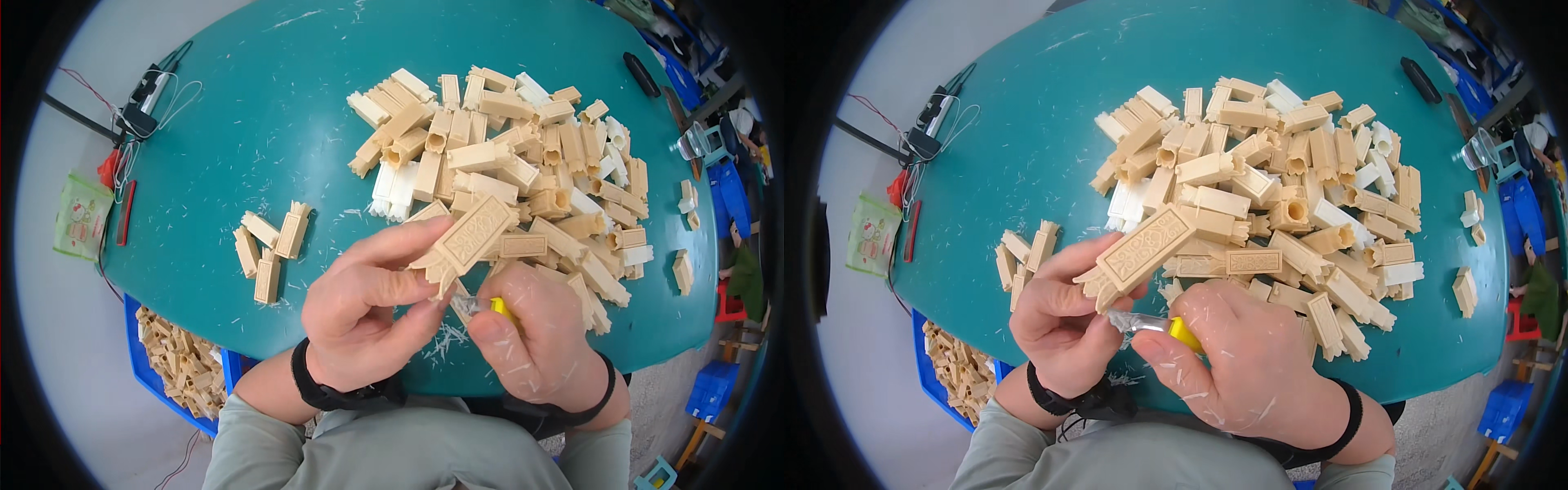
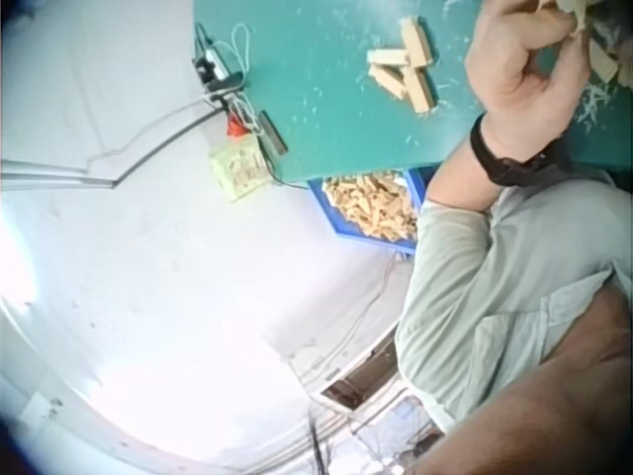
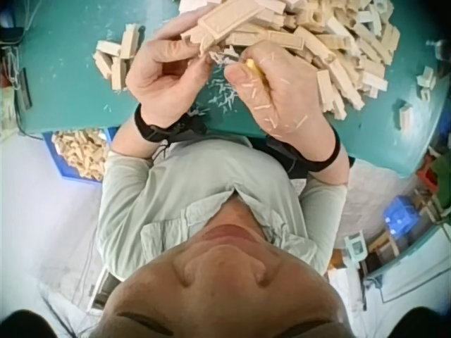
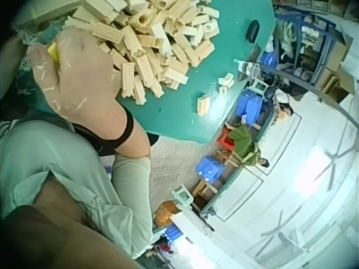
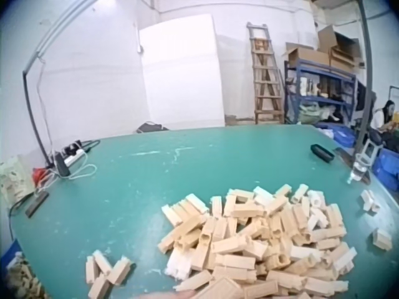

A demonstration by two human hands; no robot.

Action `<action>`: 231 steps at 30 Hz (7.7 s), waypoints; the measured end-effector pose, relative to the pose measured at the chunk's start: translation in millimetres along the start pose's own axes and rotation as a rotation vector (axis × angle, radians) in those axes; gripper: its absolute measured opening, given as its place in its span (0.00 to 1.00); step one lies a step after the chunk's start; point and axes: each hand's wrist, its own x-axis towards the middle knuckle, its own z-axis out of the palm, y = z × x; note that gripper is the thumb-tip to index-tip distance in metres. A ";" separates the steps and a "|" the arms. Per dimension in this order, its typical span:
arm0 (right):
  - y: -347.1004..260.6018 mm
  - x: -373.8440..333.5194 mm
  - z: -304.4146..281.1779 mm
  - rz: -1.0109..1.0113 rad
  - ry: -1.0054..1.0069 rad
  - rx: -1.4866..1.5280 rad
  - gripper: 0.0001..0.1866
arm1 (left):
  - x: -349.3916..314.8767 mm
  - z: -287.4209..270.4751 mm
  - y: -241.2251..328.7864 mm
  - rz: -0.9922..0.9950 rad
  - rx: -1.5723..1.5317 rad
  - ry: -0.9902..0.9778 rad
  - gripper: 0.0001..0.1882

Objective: The person uses a small knife to carve and smooth the edges of small rectangular wooden blocks. They pick up each block from a pile on a green table, trim the sides, and place the finished pieces into a blue bin. The task is performed repeatedly in a workshop setting with other workers visible in the background.

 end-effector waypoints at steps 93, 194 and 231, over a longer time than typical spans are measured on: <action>3.2 2.1 -22.7 0.174 0.340 0.448 0.13 | 66.7 -34.4 -0.5 -0.235 0.835 -0.159 0.13; 10.2 9.0 -4.4 -0.139 0.120 0.015 0.10 | 15.5 0.9 -0.4 -0.057 -0.079 0.048 0.22; 13.5 9.6 -5.7 -0.153 0.124 -0.098 0.11 | 15.3 -7.9 -2.4 -0.051 0.011 -0.150 0.22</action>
